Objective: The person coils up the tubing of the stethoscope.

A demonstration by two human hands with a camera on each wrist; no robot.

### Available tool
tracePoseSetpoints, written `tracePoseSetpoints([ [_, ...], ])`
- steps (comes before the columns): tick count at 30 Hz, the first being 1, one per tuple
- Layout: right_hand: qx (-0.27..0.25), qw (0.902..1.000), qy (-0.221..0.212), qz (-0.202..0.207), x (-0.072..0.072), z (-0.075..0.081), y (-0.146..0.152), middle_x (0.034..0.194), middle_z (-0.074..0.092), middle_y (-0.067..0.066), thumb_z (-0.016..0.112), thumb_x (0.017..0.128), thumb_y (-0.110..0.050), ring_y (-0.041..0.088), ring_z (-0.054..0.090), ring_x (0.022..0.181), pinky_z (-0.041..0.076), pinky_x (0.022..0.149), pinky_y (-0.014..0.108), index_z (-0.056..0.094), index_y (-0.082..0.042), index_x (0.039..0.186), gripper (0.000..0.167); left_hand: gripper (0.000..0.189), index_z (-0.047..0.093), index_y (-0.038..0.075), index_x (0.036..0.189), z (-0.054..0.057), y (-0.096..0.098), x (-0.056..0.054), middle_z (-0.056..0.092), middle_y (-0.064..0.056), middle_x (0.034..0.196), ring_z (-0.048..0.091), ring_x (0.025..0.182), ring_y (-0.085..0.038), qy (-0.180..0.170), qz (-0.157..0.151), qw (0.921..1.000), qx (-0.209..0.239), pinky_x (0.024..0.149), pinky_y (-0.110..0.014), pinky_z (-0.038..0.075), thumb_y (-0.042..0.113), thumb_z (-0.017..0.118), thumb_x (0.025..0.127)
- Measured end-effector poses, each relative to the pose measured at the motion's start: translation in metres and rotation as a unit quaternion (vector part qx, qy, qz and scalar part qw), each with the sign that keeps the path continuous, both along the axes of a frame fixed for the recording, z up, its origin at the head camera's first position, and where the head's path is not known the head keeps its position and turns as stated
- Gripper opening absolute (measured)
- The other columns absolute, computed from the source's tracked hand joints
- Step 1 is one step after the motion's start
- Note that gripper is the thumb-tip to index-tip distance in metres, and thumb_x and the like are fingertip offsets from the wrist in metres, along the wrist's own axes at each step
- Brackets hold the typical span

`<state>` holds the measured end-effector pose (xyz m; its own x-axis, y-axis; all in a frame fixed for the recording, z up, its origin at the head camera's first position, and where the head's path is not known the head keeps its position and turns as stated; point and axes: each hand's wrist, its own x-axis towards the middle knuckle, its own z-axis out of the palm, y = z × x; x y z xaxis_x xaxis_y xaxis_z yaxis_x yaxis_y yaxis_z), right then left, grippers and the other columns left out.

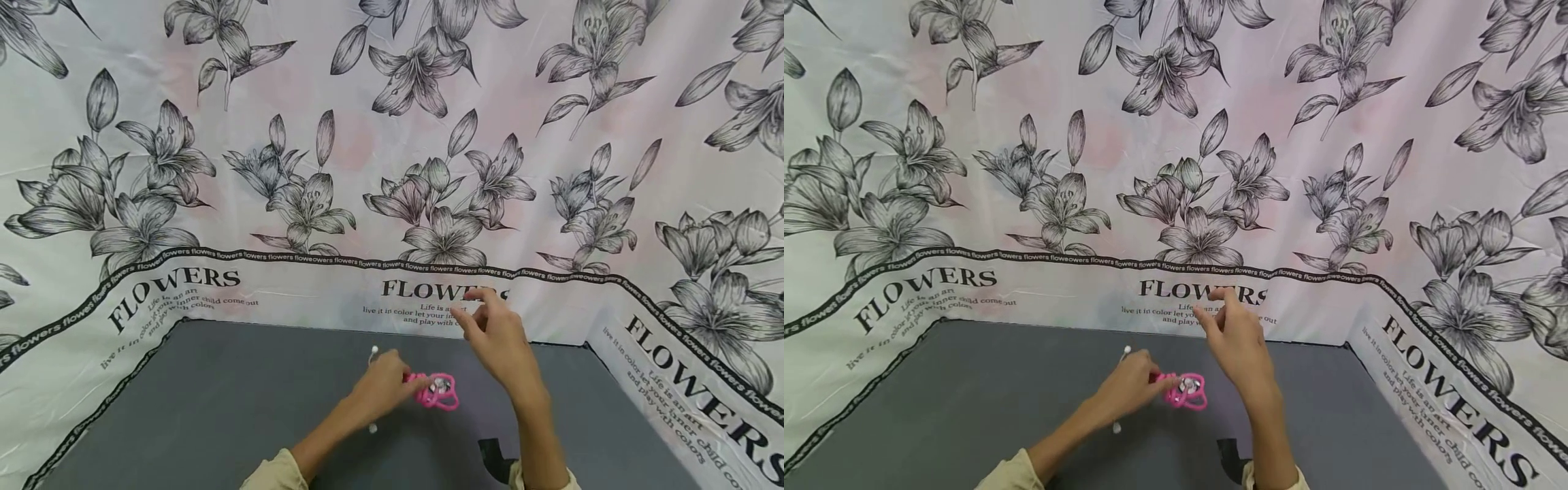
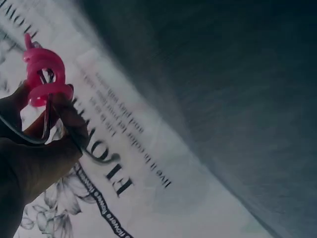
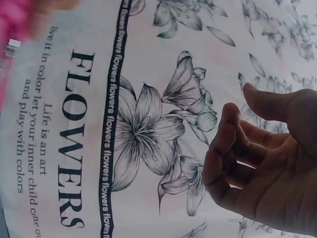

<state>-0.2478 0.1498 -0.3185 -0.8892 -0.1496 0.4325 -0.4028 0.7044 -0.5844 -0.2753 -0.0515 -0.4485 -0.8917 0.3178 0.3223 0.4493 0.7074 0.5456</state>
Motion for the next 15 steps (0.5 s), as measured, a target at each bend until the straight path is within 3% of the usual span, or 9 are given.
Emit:
tracePoseSetpoints([
  [4,0.012,0.9998,-0.007,-0.013,0.0,-0.002,0.007,0.075,0.064,0.005,0.064,0.106,-0.029,0.015,0.053,0.062,0.043,0.06,0.029,0.058,-0.004,0.135,0.039,0.05,0.061,0.016,0.057,-0.027,0.002,0.002,0.051,0.004,0.08,0.04,0.07,-0.004,-0.065,-0.061,0.9932,-0.075,0.055,-0.019,0.037,0.046,0.073,0.096],
  [8,0.03,0.9993,-0.02,-0.008,0.0,-0.001,0.012,0.074,0.063,0.004,0.063,0.106,-0.032,0.015,0.051,0.061,0.042,0.059,0.03,0.059,-0.006,0.133,0.038,0.039,0.074,0.014,0.077,-0.03,0.006,0.004,0.062,-0.004,0.101,0.052,0.075,-0.006,-0.074,-0.085,0.9799,-0.164,0.063,-0.024,0.049,0.045,0.067,0.1],
  [11,0.066,0.9956,-0.066,0.011,-0.006,-0.006,0.013,0.078,0.066,0.005,0.06,0.107,-0.039,0.016,0.057,0.066,0.046,0.061,0.032,0.058,-0.009,0.136,0.041,0.036,0.08,0.014,0.095,-0.025,0.012,0.007,0.063,-0.006,0.111,0.062,0.082,-0.012,-0.042,-0.063,0.967,-0.243,0.071,-0.031,0.057,0.047,0.064,0.101],
  [15,0.132,0.9833,-0.122,0.026,-0.024,-0.023,0.011,0.107,0.075,0.011,0.053,0.108,-0.048,0.025,0.072,0.096,0.057,0.08,0.046,0.057,-0.011,0.142,0.051,0.04,0.08,0.014,0.111,-0.017,0.019,0.012,0.062,-0.009,0.129,0.068,0.106,-0.026,-0.028,0.0,0.9483,-0.316,0.085,-0.045,0.062,0.049,0.064,0.1],
])
